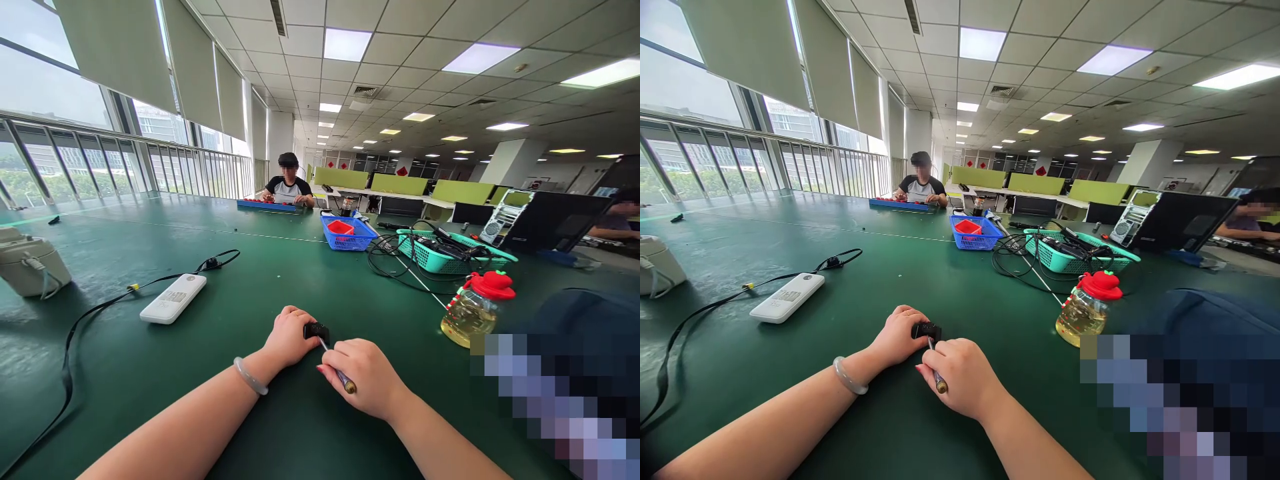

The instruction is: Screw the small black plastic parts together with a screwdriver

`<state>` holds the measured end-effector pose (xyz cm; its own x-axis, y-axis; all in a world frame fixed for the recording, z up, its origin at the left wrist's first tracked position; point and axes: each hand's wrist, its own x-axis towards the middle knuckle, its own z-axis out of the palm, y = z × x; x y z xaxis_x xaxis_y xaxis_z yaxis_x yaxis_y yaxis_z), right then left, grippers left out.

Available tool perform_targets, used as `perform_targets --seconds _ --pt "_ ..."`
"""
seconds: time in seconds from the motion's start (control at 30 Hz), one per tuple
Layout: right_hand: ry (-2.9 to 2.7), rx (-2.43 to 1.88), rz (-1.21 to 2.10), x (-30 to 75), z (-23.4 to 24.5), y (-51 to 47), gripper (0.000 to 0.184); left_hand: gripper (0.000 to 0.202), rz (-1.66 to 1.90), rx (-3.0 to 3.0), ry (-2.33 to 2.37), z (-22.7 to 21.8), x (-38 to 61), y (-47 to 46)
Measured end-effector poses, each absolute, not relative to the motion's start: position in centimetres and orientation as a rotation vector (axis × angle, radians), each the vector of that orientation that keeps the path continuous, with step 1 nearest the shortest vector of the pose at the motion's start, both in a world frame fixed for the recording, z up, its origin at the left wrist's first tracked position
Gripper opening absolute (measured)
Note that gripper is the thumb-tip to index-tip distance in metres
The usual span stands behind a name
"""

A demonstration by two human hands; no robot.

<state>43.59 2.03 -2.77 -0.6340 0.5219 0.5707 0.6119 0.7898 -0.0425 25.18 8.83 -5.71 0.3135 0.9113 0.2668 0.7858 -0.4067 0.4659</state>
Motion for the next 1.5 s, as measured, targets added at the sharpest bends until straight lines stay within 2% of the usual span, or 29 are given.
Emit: perform_targets --seconds 0.17,0.43,0.8,1.37,1.5 --pt "-2.435 -0.843 -0.242 43.42 -3.02 1.92 0.025 0.029 0.735 2.326 1.548 -5.78 25.16 8.9" --pt "-2.544 -0.901 -0.209 43.19 -3.38 1.81 0.015 0.029 0.73 2.323 1.546 -5.82 25.15 9.02" --pt "-2.443 -0.958 -0.179 43.74 -2.89 2.14 0.02 0.028 0.704 2.347 1.554 -5.58 25.16 8.84" --pt "-2.472 -1.009 -0.092 43.72 -2.86 2.26 0.01 0.027 0.696 2.293 1.547 -5.0 25.08 8.79" --pt "-2.459 -1.004 -0.063 43.82 -2.5 2.17 0.012 0.026 0.694 2.309 1.536 -5.16 25.06 8.97"
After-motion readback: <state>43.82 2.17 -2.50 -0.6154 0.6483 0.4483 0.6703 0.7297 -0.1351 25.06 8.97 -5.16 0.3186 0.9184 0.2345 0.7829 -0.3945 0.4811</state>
